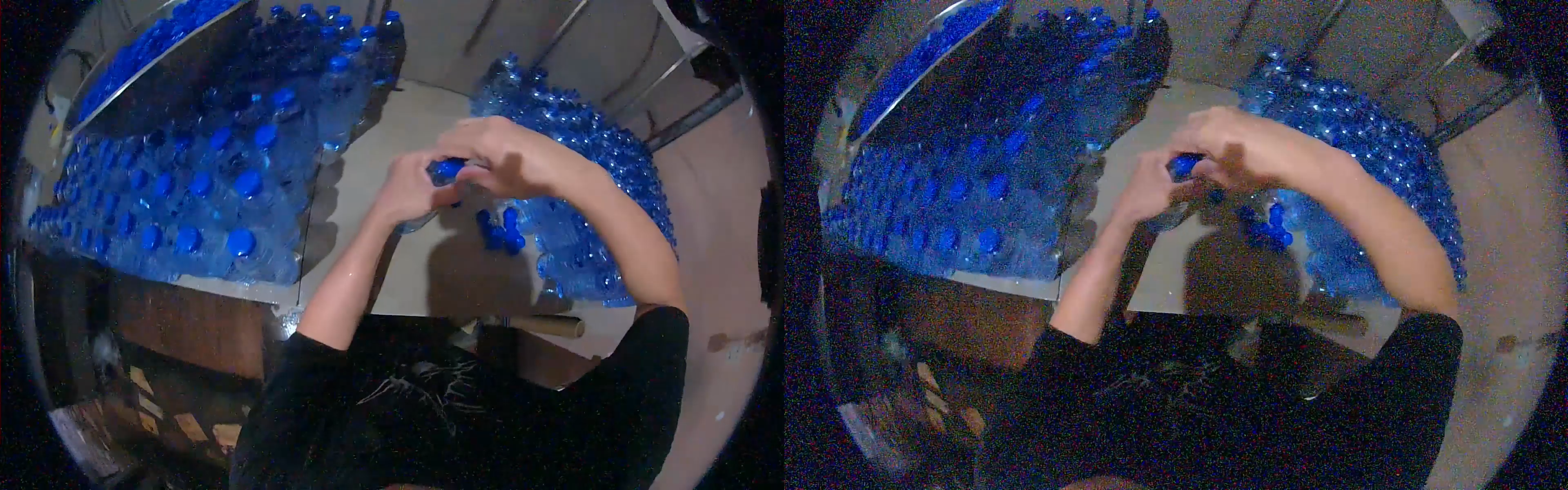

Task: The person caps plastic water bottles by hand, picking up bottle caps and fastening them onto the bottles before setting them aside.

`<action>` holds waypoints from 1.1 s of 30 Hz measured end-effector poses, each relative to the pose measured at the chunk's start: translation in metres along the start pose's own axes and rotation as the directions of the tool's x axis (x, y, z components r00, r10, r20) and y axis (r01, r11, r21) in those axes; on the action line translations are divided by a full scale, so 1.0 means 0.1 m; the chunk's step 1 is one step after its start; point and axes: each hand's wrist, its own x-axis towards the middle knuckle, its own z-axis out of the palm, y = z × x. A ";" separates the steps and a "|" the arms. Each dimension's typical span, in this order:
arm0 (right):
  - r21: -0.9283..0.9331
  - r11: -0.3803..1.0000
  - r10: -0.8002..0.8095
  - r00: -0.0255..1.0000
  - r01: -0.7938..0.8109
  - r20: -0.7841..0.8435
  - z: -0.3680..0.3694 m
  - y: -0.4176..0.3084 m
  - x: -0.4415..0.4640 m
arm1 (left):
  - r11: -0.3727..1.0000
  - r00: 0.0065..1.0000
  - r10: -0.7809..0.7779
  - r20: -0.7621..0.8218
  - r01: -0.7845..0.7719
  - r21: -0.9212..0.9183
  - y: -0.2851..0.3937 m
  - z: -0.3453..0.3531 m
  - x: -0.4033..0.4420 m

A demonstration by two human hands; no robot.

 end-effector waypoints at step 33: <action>-0.384 0.739 0.340 0.798 -0.554 -0.497 0.77 -0.18 -0.23 | 0.971 0.876 -0.232 -0.423 0.232 -0.052 -0.07 0.82 -0.31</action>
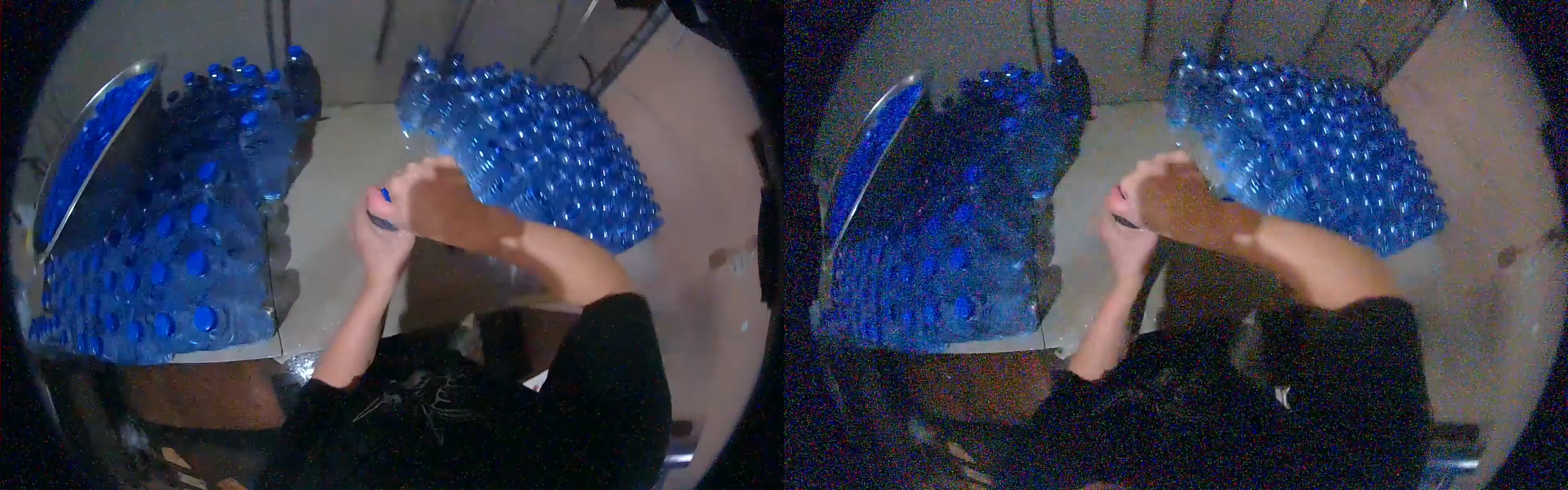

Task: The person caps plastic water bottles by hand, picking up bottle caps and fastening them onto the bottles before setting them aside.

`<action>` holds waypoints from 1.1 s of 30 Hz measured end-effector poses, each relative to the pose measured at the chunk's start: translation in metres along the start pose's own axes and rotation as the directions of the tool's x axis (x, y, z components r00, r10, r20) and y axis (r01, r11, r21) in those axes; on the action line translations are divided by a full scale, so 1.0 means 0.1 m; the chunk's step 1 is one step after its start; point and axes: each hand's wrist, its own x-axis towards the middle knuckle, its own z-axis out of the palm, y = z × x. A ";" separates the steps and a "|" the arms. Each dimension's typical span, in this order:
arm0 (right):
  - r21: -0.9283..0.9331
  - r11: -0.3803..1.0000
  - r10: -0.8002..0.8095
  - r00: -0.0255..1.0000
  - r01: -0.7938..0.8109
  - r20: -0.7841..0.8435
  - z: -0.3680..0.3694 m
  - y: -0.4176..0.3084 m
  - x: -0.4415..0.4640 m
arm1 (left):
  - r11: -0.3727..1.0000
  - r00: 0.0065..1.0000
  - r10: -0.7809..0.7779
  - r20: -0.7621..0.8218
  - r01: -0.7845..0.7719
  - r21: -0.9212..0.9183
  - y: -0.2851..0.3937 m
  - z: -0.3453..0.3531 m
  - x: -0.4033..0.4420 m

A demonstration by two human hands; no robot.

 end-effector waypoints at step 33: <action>-0.191 0.971 -0.097 0.970 0.142 0.224 -0.10 0.20 -0.19 | 0.958 0.999 -0.014 0.050 0.028 -0.285 0.14 0.26 -0.14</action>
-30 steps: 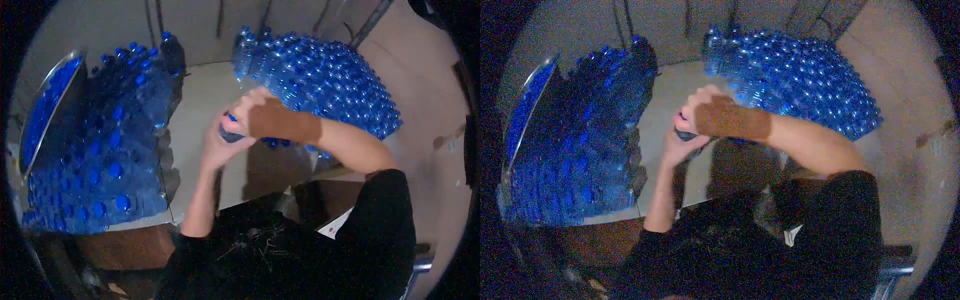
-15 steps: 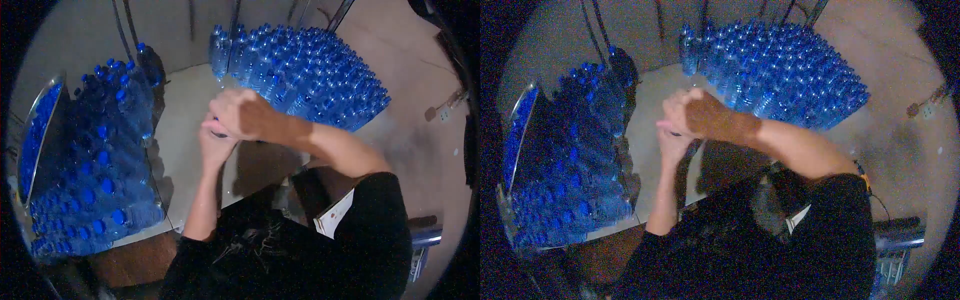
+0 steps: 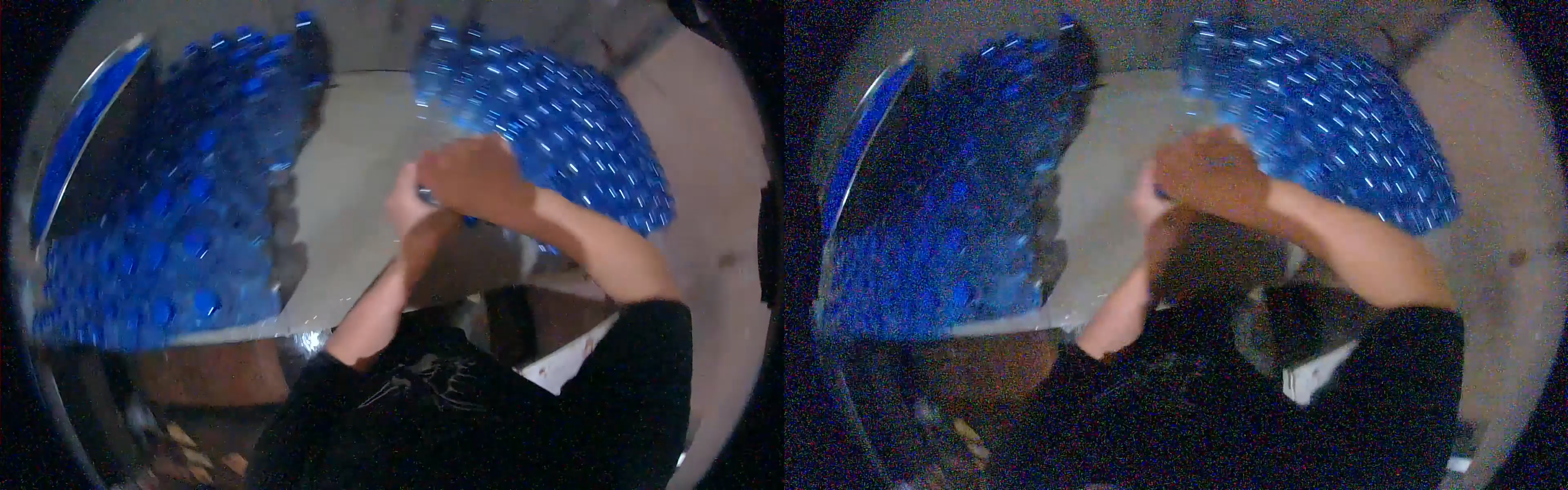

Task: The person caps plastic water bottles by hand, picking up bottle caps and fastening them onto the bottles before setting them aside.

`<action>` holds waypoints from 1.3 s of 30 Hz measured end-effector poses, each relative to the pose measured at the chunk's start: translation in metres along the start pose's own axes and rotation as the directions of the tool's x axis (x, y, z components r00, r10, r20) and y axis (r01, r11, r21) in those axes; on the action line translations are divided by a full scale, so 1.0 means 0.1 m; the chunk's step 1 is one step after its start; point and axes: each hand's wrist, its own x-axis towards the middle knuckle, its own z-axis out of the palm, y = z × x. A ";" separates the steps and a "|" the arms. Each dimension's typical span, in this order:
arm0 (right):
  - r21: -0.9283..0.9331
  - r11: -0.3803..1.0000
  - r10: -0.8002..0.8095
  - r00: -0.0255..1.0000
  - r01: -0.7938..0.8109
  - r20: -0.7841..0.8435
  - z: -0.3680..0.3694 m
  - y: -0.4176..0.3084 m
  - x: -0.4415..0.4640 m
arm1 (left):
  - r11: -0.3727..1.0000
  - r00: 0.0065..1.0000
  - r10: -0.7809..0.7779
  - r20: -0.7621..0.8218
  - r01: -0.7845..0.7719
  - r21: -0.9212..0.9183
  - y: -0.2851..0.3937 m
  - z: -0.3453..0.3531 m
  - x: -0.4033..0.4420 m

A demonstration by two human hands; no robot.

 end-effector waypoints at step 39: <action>0.655 0.750 0.203 0.910 0.094 -0.363 0.06 -0.51 1.74 | 0.754 0.941 0.269 -0.205 -0.073 0.652 -0.31 -1.35 0.38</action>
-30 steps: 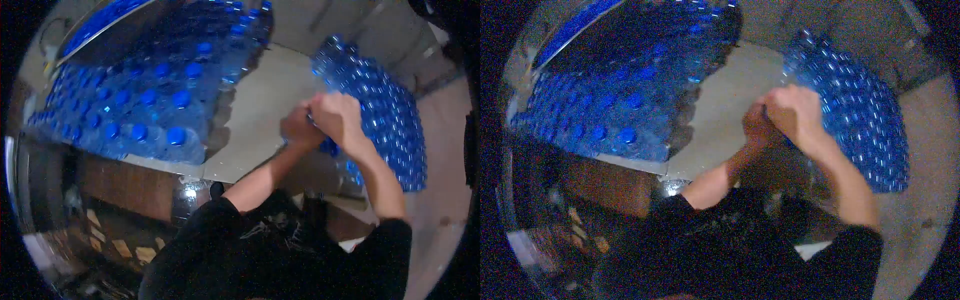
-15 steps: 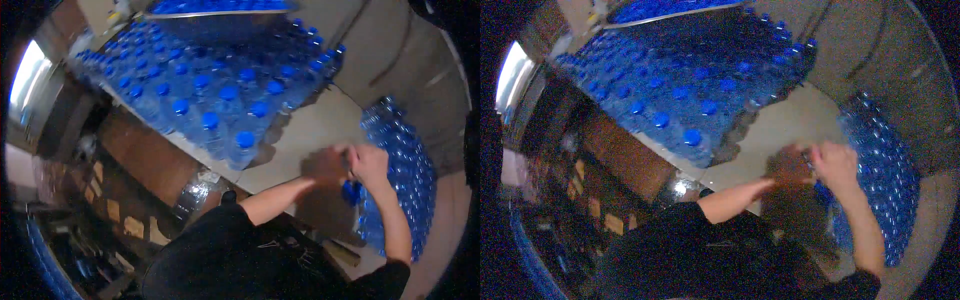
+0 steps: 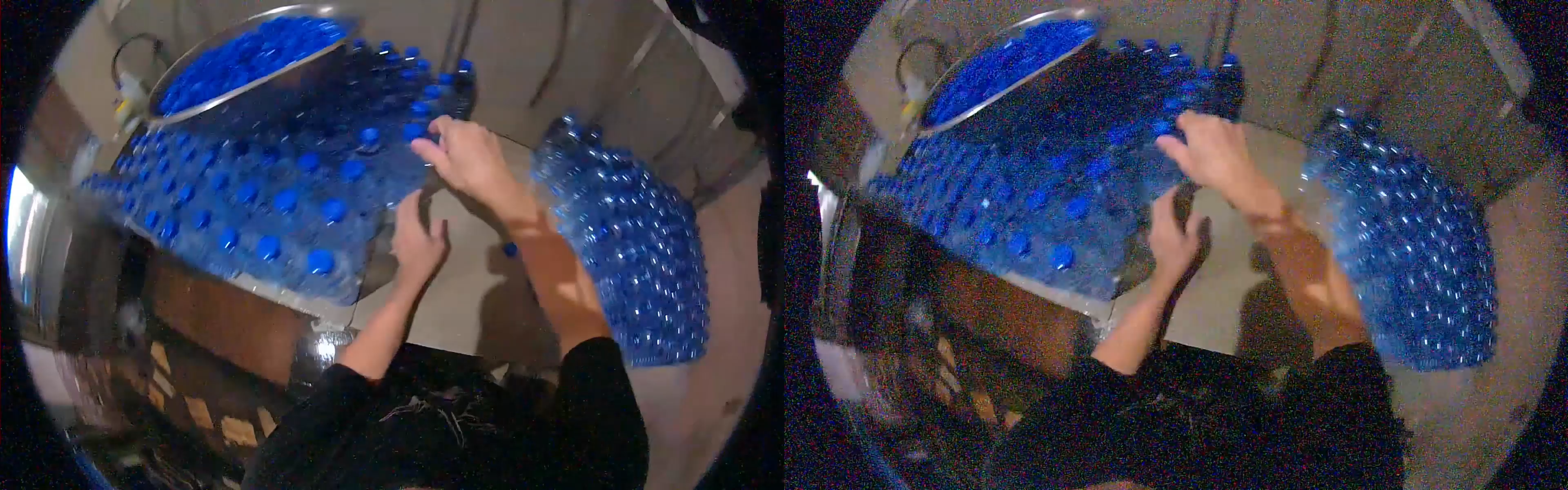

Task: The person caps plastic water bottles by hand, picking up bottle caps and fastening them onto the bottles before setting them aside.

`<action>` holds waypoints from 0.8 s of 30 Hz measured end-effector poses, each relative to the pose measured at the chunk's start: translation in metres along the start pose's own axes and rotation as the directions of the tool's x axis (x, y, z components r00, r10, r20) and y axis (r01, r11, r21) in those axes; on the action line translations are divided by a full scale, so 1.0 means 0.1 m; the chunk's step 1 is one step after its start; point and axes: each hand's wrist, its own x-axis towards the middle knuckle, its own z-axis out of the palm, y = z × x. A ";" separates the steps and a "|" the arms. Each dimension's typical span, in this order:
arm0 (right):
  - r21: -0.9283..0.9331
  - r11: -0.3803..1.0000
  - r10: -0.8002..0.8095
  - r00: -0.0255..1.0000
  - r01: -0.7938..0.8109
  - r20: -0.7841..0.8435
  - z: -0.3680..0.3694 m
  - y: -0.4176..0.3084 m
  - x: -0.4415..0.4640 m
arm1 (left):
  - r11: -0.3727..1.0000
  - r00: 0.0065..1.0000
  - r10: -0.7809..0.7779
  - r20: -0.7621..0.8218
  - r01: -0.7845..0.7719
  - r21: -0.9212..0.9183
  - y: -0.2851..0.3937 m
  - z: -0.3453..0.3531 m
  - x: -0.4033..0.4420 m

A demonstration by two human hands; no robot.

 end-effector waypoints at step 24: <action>-0.001 0.802 0.589 0.793 -0.597 -0.157 -0.41 0.96 -3.80 | 0.968 0.947 0.244 0.208 -0.226 -0.107 1.14 2.25 0.99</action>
